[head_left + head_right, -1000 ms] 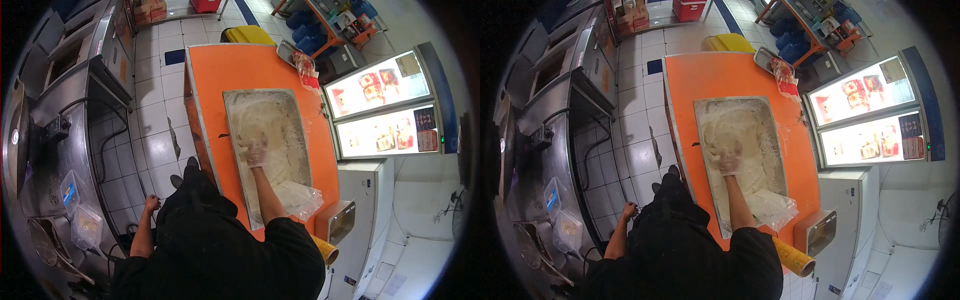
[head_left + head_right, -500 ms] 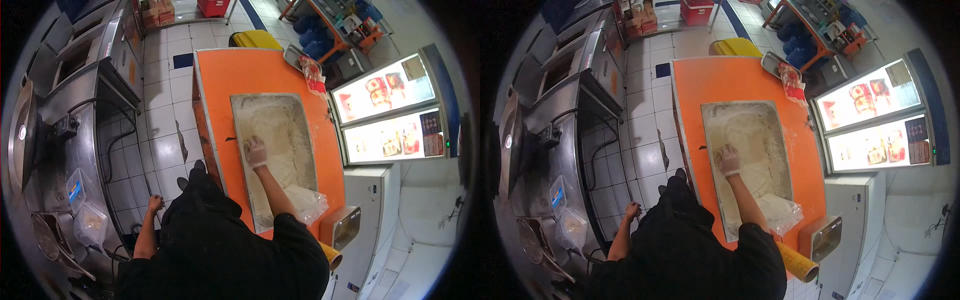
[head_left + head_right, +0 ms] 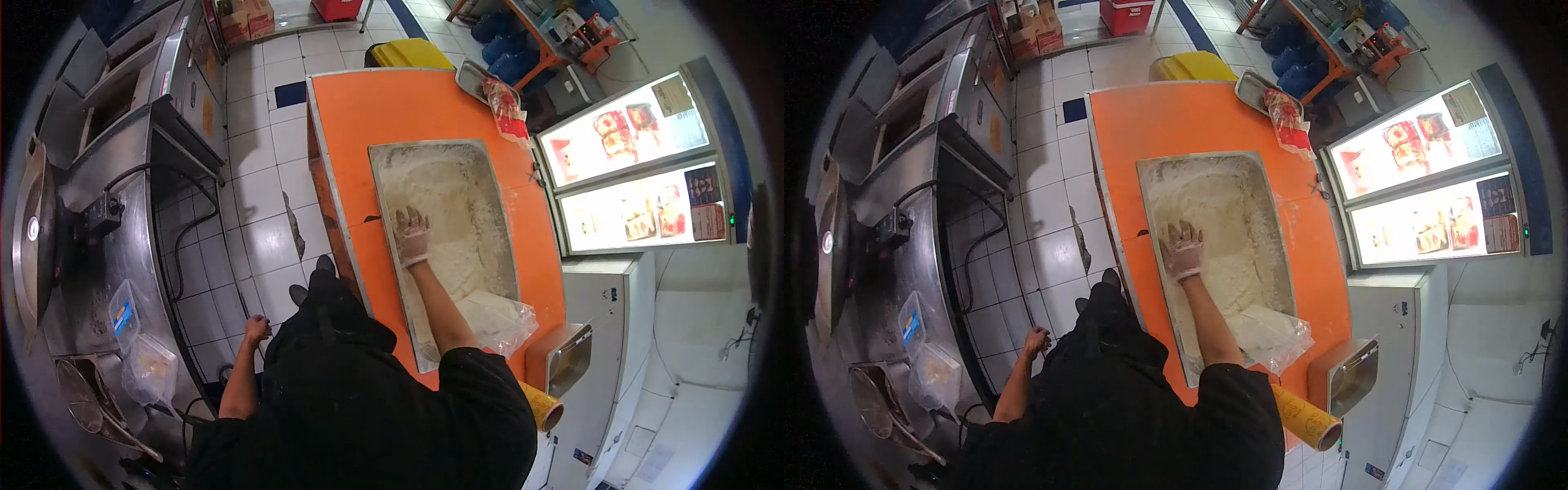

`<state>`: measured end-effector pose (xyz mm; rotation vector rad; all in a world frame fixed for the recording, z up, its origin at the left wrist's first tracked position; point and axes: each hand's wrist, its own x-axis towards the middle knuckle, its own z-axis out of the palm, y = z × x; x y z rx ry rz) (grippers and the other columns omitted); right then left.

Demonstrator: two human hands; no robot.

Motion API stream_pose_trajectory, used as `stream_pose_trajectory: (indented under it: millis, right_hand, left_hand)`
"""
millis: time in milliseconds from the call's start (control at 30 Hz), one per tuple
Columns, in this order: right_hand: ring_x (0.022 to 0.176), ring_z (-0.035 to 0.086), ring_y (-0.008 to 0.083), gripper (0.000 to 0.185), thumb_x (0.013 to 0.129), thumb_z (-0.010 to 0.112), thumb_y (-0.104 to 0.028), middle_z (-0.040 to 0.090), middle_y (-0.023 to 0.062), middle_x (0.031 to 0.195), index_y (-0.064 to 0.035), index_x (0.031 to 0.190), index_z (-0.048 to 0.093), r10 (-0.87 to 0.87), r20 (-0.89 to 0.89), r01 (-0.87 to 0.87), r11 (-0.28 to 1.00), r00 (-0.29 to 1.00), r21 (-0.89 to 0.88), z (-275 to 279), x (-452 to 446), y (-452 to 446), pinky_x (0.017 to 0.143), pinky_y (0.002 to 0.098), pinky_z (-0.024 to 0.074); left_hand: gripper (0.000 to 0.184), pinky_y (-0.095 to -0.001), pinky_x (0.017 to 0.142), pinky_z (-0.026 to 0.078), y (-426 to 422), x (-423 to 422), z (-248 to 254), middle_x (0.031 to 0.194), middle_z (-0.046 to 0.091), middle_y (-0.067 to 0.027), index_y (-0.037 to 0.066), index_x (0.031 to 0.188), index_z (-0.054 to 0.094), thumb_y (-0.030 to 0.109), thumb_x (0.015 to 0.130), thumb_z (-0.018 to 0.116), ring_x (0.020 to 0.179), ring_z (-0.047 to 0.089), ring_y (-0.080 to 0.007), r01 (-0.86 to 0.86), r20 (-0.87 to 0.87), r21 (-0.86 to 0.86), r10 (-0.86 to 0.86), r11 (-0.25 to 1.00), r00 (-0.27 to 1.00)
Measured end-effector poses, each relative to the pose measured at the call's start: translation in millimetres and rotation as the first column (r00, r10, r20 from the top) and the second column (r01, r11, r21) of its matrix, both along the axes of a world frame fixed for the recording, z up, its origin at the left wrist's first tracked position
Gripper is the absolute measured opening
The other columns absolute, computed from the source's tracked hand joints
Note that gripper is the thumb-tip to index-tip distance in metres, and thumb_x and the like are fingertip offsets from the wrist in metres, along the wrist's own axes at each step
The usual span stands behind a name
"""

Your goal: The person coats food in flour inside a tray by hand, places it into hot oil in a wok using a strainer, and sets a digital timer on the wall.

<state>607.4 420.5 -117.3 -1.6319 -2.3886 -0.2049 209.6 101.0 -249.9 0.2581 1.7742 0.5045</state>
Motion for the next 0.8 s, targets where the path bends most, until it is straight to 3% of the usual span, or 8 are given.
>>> stream_pose_trajectory:
  millis: [100, 200, 300, 400, 467, 600, 667, 800]
  right_hand:
    - [0.113, 0.043, 0.034, 0.054, 0.085, 0.046, -0.042, 0.043, 0.018, 0.128, -0.0118, 0.13, 0.043, 0.147, 0.012, -0.144, 0.983, 0.989, -0.115, 17, 13, 3, 0.099, 0.0483, 0.028]
    - [0.111, 0.044, 0.0322, 0.053, 0.083, 0.049, -0.041, 0.045, 0.0165, 0.124, -0.0132, 0.128, 0.045, -0.165, -0.061, 0.168, 0.984, 0.984, 0.06, 6, 10, -12, 0.095, 0.047, 0.0318]
    - [0.108, 0.045, 0.0328, 0.053, 0.08, 0.052, -0.039, 0.047, 0.0157, 0.121, -0.0139, 0.127, 0.046, 0.156, 0.215, -0.133, 0.984, 0.964, -0.119, 17, 18, -32, 0.094, 0.0464, 0.0336]
    - [0.107, 0.045, 0.0344, 0.052, 0.079, 0.053, -0.035, 0.049, 0.0137, 0.118, -0.0128, 0.125, 0.047, 0.163, 0.152, -0.172, 0.984, 0.975, 0.044, -18, 35, -21, 0.092, 0.047, 0.0353]
    - [0.107, 0.045, 0.034, 0.054, 0.076, 0.057, -0.035, 0.051, 0.0126, 0.114, -0.0114, 0.123, 0.048, -0.193, -0.088, 0.197, 0.98, 0.977, 0.039, -38, 39, -12, 0.092, 0.0465, 0.0361]
    - [0.108, 0.046, 0.033, 0.057, 0.075, 0.059, -0.038, 0.052, 0.0169, 0.111, -0.0103, 0.123, 0.047, -0.111, -0.332, 0.041, 0.976, 0.937, -0.212, 0, 19, -7, 0.092, 0.0456, 0.0365]
    - [0.111, 0.045, 0.034, 0.065, 0.076, 0.058, -0.044, 0.052, 0.0213, 0.113, -0.0025, 0.123, 0.045, -0.603, -0.639, 0.031, 0.738, 0.478, -0.674, 48, 5, -10, 0.093, 0.0457, 0.0357]
    - [0.117, 0.041, 0.0376, 0.071, 0.08, 0.053, -0.047, 0.046, 0.0262, 0.123, 0.0068, 0.125, 0.039, -0.555, -0.127, 0.38, 0.7, 0.822, -0.605, 51, 25, -6, 0.097, 0.0448, 0.0342]
  left_hand:
    - [0.017, -0.0297, 0.042, 0.044, 4, 1, 6, 0.068, 0.058, -0.0113, -0.001, 0.093, 0.054, 0.013, 0.085, 0.049, 0.05, 0.055, -0.0182, 0.03, 0.0, 0.021, -0.03, 0.999, 1.0]
    - [0.016, -0.0298, 0.042, 0.044, 9, -2, 8, 0.068, 0.058, -0.0109, 0.0, 0.092, 0.054, 0.014, 0.085, 0.049, 0.05, 0.056, -0.0183, 0.008, -0.021, 0.022, -0.008, 1.0, 1.0]
    - [0.011, -0.0294, 0.04, 0.045, 0, -2, 8, 0.062, 0.056, -0.0083, 0.001, 0.086, 0.054, 0.011, 0.083, 0.051, 0.047, 0.056, -0.0181, -0.023, -0.034, 0.037, 0.024, 0.999, 0.999]
    - [0.011, -0.03, 0.04, 0.045, -9, -7, -4, 0.063, 0.057, -0.0083, 0.001, 0.086, 0.055, 0.011, 0.083, 0.051, 0.047, 0.056, -0.018, -0.081, 0.053, 0.03, 0.079, 0.996, 0.995]
    - [0.012, -0.0298, 0.04, 0.044, -12, -7, -6, 0.063, 0.057, -0.008, 0.001, 0.085, 0.055, 0.011, 0.083, 0.05, 0.048, 0.056, -0.0179, -0.045, -0.001, -0.025, 0.045, 0.999, 0.999]
    - [0.012, -0.0295, 0.039, 0.044, -9, -4, 3, 0.062, 0.056, -0.0078, 0.001, 0.085, 0.055, 0.012, 0.084, 0.049, 0.047, 0.055, -0.0178, -0.033, -0.029, -0.019, 0.032, 0.999, 0.999]
    - [0.013, -0.0297, 0.04, 0.044, -13, -6, 2, 0.062, 0.056, -0.0081, 0.002, 0.085, 0.055, 0.012, 0.084, 0.048, 0.048, 0.056, -0.0181, -0.026, -0.052, -0.009, 0.026, 1.0, 0.998]
    - [0.013, -0.0297, 0.04, 0.045, -13, -9, -7, 0.062, 0.056, -0.0085, 0.002, 0.085, 0.056, 0.012, 0.084, 0.048, 0.048, 0.056, -0.018, -0.046, 0.002, 0.016, 0.046, 0.999, 0.999]
